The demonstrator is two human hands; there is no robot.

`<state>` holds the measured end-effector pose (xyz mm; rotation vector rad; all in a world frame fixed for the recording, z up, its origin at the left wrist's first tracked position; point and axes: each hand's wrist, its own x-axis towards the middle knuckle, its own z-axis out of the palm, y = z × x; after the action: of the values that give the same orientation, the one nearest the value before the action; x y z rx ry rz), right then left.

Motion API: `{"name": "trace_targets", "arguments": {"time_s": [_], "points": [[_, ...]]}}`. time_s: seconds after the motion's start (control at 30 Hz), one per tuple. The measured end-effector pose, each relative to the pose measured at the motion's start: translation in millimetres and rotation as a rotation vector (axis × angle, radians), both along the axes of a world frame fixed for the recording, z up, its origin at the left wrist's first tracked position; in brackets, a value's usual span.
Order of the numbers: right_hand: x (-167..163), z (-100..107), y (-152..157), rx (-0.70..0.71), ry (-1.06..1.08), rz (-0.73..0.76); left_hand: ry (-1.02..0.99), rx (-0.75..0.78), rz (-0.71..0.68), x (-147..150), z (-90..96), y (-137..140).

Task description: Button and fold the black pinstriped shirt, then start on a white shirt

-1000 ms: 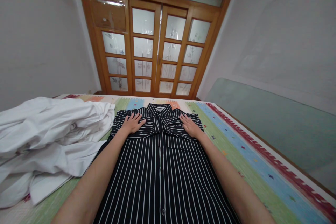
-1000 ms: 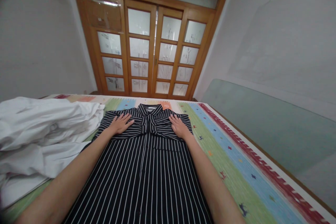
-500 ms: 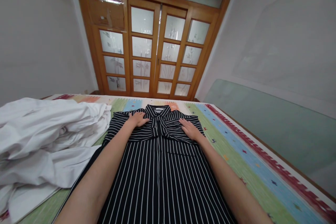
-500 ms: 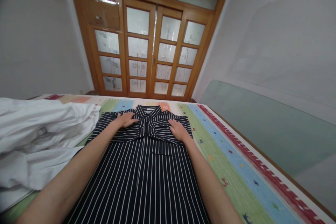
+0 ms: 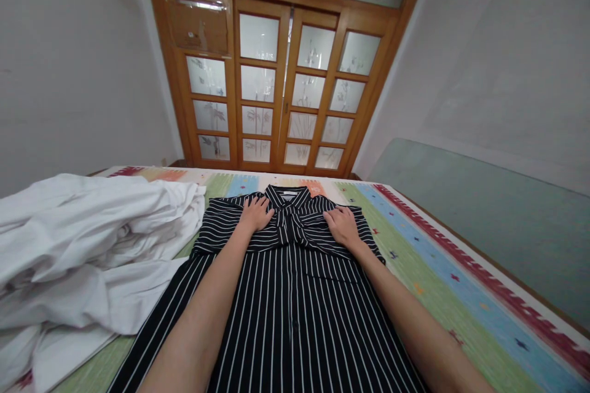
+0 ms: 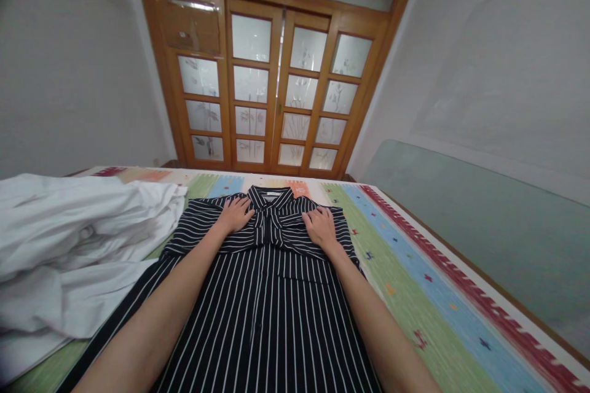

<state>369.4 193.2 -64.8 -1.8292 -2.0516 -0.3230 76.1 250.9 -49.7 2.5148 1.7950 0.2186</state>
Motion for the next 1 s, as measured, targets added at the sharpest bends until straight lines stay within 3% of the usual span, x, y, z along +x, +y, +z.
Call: {"name": "trace_targets", "arguments": {"time_s": [0.1,0.2,0.3,0.5,0.73,1.0], "points": [[-20,5,15,0.071,0.03,-0.012,0.019,-0.032,-0.003,0,1.5,1],[-35,1,29,0.083,0.041,0.085,0.045,-0.073,0.003,0,2.7,3],[-43,-5,37,-0.024,0.006,0.162,0.075,-0.093,0.006,1,4.7,5],[-45,-4,36,-0.264,0.045,0.051,0.113,-0.09,0.026,5,8.9,10],[-46,-2,35,-0.156,0.019,0.01,0.067,-0.035,0.006,3,3.9,12],[-50,8,37,-0.199,-0.077,0.026,0.037,-0.006,-0.012,2,-3.0,12]]}}
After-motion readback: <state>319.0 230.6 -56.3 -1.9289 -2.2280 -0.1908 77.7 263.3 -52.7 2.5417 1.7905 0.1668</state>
